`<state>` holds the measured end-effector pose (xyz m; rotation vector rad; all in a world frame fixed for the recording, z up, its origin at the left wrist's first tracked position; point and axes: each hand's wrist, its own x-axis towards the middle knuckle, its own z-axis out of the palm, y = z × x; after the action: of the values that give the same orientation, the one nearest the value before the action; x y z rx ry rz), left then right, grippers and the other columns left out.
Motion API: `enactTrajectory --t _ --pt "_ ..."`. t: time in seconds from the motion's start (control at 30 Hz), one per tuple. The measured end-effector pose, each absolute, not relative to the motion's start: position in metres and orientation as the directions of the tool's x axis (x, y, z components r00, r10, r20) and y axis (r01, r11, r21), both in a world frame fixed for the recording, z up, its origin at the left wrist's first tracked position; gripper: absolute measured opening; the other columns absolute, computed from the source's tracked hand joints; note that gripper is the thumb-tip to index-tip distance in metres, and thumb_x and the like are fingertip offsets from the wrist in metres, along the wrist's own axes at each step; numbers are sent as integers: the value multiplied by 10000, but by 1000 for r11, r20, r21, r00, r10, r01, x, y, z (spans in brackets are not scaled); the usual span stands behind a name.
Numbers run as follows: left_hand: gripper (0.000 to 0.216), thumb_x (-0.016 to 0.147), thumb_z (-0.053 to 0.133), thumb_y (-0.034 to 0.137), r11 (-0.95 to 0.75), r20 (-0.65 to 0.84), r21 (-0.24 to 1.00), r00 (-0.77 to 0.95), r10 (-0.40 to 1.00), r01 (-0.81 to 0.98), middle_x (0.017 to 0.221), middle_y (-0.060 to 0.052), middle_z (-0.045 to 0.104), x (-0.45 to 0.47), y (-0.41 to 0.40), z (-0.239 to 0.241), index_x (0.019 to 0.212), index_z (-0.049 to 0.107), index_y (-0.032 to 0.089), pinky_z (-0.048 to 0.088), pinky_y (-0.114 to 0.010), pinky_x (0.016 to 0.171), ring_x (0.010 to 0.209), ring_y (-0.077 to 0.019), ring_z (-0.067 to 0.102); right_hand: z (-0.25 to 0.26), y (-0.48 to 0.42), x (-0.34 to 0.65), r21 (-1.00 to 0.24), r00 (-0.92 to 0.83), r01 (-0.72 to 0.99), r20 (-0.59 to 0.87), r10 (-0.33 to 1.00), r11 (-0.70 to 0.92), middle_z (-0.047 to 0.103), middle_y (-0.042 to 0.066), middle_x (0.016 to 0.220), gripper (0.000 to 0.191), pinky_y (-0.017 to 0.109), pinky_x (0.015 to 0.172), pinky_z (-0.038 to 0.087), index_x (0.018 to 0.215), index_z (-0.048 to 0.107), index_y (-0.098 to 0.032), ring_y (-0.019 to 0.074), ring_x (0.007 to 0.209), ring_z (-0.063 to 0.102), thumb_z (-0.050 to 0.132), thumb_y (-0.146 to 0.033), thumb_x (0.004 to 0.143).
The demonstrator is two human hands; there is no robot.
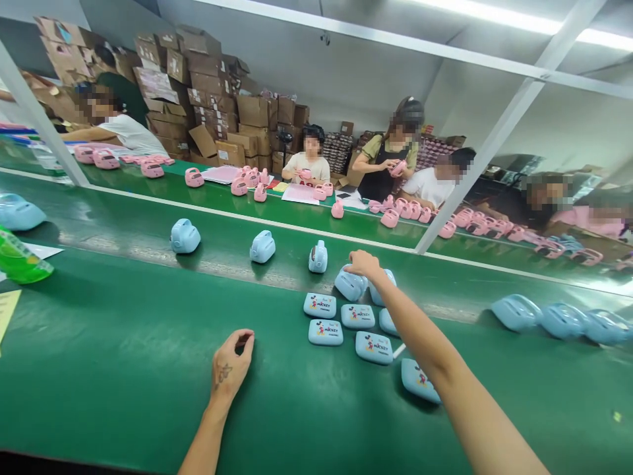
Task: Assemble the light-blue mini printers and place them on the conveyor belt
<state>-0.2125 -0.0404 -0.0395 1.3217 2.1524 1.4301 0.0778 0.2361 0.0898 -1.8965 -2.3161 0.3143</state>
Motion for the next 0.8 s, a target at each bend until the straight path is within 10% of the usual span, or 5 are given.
enactTrajectory --t 0.3,0.53,0.67,0.8 --pt "321 749 602 502 75 221 911 -634 741 405 886 -80 747 -213 -41 -43 910 669 232 603 -415 820 817 -265 728 122 194 76 -187 -301 936 14 954 298 742 165 1100 221 368 824 497 1008 738 -179 324 1049 683 668 -332 865" --pt "677 767 792 372 -290 540 659 -169 825 694 1601 -102 390 -151 -43 4 1396 541 350 501 -551 1060 1423 -362 457 146 141 39 -569 -634 592 109 765 571 725 -11 785 470 266 630 466 1177 656 -196 168 675 647 769 -427 782" --pt "624 771 734 153 -442 561 530 91 823 724 1596 -44 430 -144 -41 32 1330 607 399 404 -604 1146 1523 -373 297 130 119 17 -818 -789 243 147 597 522 647 -67 593 388 247 468 424 1022 697 -198 123 462 556 751 -507 793" --pt "651 695 795 204 -387 536 682 -64 842 621 1487 -86 547 -149 -48 29 1302 614 356 445 -583 1121 1406 -377 479 112 125 15 -706 -767 368 137 627 604 723 -12 762 349 269 574 505 1143 663 -213 149 624 660 525 -493 988"
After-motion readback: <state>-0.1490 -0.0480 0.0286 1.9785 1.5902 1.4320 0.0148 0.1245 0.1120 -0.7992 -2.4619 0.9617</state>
